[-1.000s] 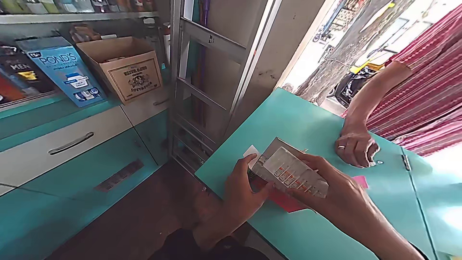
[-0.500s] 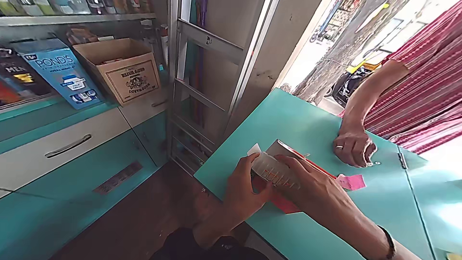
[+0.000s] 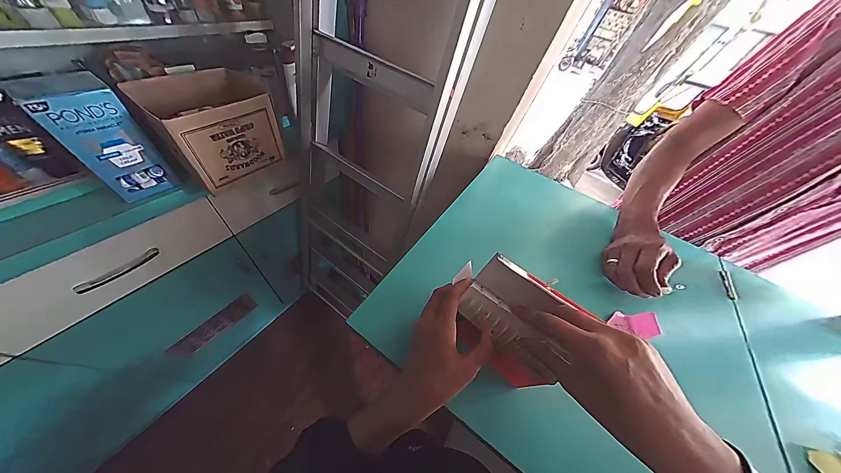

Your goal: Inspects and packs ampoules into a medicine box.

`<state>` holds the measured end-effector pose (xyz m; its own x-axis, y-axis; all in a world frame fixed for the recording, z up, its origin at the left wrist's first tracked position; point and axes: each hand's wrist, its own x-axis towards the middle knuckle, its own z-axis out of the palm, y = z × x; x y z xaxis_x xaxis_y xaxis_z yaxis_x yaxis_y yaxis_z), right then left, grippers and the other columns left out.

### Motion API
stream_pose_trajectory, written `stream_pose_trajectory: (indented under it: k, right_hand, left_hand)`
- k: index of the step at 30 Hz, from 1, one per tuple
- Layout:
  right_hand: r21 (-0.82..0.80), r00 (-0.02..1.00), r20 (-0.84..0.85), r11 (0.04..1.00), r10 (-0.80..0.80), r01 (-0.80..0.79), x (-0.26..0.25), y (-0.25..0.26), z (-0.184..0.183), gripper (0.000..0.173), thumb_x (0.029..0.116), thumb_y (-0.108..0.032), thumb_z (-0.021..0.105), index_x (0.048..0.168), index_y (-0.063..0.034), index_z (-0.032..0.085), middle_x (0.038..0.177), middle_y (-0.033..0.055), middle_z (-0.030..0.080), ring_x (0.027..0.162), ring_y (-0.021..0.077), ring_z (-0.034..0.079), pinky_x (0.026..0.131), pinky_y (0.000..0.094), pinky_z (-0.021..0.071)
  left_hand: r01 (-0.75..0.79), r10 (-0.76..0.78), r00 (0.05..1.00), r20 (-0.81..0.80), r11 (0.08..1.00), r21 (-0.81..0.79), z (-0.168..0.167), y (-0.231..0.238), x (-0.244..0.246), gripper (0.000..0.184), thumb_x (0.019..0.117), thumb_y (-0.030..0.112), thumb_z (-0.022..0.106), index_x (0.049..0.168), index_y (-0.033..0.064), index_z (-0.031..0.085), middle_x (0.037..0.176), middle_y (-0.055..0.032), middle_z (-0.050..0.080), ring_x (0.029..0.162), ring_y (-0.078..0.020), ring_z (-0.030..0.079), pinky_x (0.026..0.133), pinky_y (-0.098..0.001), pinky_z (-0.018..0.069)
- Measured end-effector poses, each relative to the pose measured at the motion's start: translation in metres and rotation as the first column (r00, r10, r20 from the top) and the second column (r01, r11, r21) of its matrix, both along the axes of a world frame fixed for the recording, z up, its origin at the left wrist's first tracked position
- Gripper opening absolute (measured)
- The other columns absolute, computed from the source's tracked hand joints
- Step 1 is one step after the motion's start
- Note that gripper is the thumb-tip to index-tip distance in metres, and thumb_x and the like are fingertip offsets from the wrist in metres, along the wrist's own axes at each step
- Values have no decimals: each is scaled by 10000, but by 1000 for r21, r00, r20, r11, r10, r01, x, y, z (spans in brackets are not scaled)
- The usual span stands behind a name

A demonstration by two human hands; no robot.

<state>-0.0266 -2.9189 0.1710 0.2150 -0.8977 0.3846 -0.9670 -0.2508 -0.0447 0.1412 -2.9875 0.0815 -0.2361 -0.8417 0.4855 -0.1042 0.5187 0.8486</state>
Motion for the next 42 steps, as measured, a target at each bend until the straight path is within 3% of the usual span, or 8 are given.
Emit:
stream_pose_trajectory:
  k: [3, 9, 16, 21, 29, 32, 39, 42]
  right_hand:
    - [-12, 1000, -1, 1000, 12, -12, 4, 0, 2, 289, 862, -200, 671, 1119, -131, 783, 894, 110, 735, 666, 286, 711, 494, 430, 534]
    - [136, 969, 246, 988, 36, -71, -10, -10, 12, 298, 903, -301, 638, 1114, -144, 778, 904, 4, 771, 787, 100, 742, 690, 264, 615]
    - [103, 1000, 12, 995, 2, -4, 1, -7, 0, 251, 888, -283, 636, 1040, -128, 761, 811, 62, 743, 692, 267, 736, 549, 480, 561]
    - [77, 999, 32, 996, 32, -34, 2, -1, 9, 336, 892, -281, 640, 1173, -144, 762, 996, 80, 748, 754, 248, 735, 565, 415, 586]
    - [57, 996, -28, 995, 82, -80, 2, -2, 0, 224, 898, -177, 626, 1031, -106, 791, 882, 98, 723, 714, 285, 714, 522, 435, 538]
    - [142, 995, 79, 987, 59, -69, -6, -4, 10, 242, 913, -245, 603, 1029, -161, 798, 907, 42, 764, 765, 222, 749, 616, 424, 605]
    - [146, 980, 168, 980, 107, -132, -11, 2, 10, 250, 925, -321, 590, 959, -184, 797, 832, -18, 741, 720, 91, 718, 603, 260, 588]
    - [97, 988, 87, 986, 129, -137, -5, 8, 6, 230, 925, -284, 601, 944, -171, 800, 805, 15, 723, 683, 155, 717, 545, 322, 571]
  left_hand:
    - [1, -1, 1000, -8, 1000, -8, -1, 0, 0, 616, 856, 204, 740, 1394, -35, 558, 1320, -207, 623, 1172, -242, 652, 979, -357, 545]
    - [9, -10, 1000, -6, 1000, -28, -4, 0, 2, 630, 868, 219, 731, 1404, -51, 539, 1322, -208, 625, 1167, -240, 657, 976, -371, 551]
    - [-10, 10, 1000, 1, 1000, -17, -4, 1, 1, 661, 855, 222, 750, 1420, -40, 530, 1323, -207, 625, 1165, -230, 656, 981, -355, 544]
    - [-10, 9, 1000, -12, 999, -53, -6, 0, 1, 605, 874, 231, 741, 1388, -34, 562, 1308, -193, 636, 1170, -223, 656, 988, -349, 546]
    - [-28, 29, 999, 15, 995, -91, -5, 3, 1, 444, 882, 210, 731, 1270, 5, 661, 1320, -178, 644, 1180, -219, 657, 974, -329, 549]
    - [-23, 28, 999, 41, 993, -114, -3, 3, 1, 441, 889, 240, 731, 1253, 2, 659, 1312, -188, 644, 1153, -233, 670, 944, -341, 564]
    - [-12, 16, 999, 43, 994, -104, -8, 5, 1, 611, 879, 276, 756, 1392, -9, 586, 1346, -204, 632, 1168, -248, 672, 974, -369, 560]
    - [-2, 6, 999, 39, 994, -109, -9, 5, 1, 593, 866, 250, 766, 1378, 2, 600, 1349, -189, 633, 1164, -233, 672, 973, -356, 558]
